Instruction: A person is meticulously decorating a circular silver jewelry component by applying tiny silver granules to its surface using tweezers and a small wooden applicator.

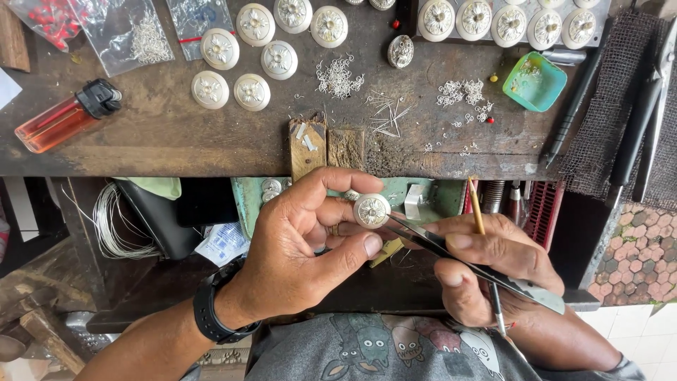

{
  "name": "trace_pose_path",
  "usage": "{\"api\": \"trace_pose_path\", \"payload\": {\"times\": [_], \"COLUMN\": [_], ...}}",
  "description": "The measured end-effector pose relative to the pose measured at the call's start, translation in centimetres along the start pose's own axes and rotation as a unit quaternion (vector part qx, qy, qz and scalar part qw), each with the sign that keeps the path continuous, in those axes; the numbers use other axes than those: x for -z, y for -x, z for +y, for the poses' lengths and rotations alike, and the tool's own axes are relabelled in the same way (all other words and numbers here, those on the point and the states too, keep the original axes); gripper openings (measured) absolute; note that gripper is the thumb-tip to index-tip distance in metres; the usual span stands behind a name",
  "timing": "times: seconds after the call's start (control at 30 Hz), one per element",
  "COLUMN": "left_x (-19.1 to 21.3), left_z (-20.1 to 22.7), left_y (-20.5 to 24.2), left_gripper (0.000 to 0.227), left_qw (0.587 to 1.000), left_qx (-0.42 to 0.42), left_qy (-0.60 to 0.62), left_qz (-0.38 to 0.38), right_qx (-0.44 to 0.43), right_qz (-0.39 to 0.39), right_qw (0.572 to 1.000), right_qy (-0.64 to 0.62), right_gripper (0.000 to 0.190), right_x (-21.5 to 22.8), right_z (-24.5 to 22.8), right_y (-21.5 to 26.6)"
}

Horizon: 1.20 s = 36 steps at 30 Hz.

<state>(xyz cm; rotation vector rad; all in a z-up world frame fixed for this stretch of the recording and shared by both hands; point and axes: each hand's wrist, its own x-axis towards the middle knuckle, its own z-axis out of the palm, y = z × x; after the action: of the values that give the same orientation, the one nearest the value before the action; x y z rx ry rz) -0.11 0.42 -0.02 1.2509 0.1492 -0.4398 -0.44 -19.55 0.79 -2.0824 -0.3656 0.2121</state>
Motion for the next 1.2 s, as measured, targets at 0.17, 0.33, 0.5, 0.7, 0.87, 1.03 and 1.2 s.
{"api": "trace_pose_path", "payload": {"times": [0.17, 0.33, 0.5, 0.7, 0.87, 1.03, 1.2], "left_x": [0.0, 0.0, 0.0, 0.0, 0.0, 0.0, 0.0], "left_z": [-0.6, -0.5, -0.6, -0.4, -0.4, -0.4, -0.4], "left_y": [0.0, 0.0, 0.0, 0.0, 0.0, 0.1, 0.1], "left_gripper": [0.032, 0.03, 0.03, 0.029, 0.029, 0.029, 0.028], "left_qw": [0.999, 0.999, 0.998, 1.0, 1.0, 1.0, 1.0], "left_qx": [-0.017, -0.019, -0.013, -0.012, -0.01, -0.004, -0.009], "left_qy": [0.045, 0.045, 0.054, 0.008, 0.023, 0.021, 0.005], "left_qz": [0.008, 0.004, 0.002, 0.014, 0.01, 0.012, 0.013], "right_qx": [0.003, 0.105, 0.073, 0.09, 0.108, 0.113, 0.104], "right_qz": [0.095, 0.125, 0.081, 0.118, 0.143, 0.126, 0.115], "right_qw": [0.995, 0.987, 0.994, 0.989, 0.984, 0.986, 0.988], "right_qy": [-0.021, -0.007, -0.003, 0.005, 0.006, 0.005, -0.002], "right_gripper": [0.024, 0.02, 0.021, 0.023, 0.021, 0.022, 0.02], "right_x": [-1.2, -2.0, -1.5, -2.1, -2.4, -2.2, -1.8], "right_z": [0.0, 1.6, 1.2, 1.8, 2.2, 2.0, 1.6], "right_y": [0.5, -0.2, 0.0, 0.2, 0.2, 0.0, 0.0]}}
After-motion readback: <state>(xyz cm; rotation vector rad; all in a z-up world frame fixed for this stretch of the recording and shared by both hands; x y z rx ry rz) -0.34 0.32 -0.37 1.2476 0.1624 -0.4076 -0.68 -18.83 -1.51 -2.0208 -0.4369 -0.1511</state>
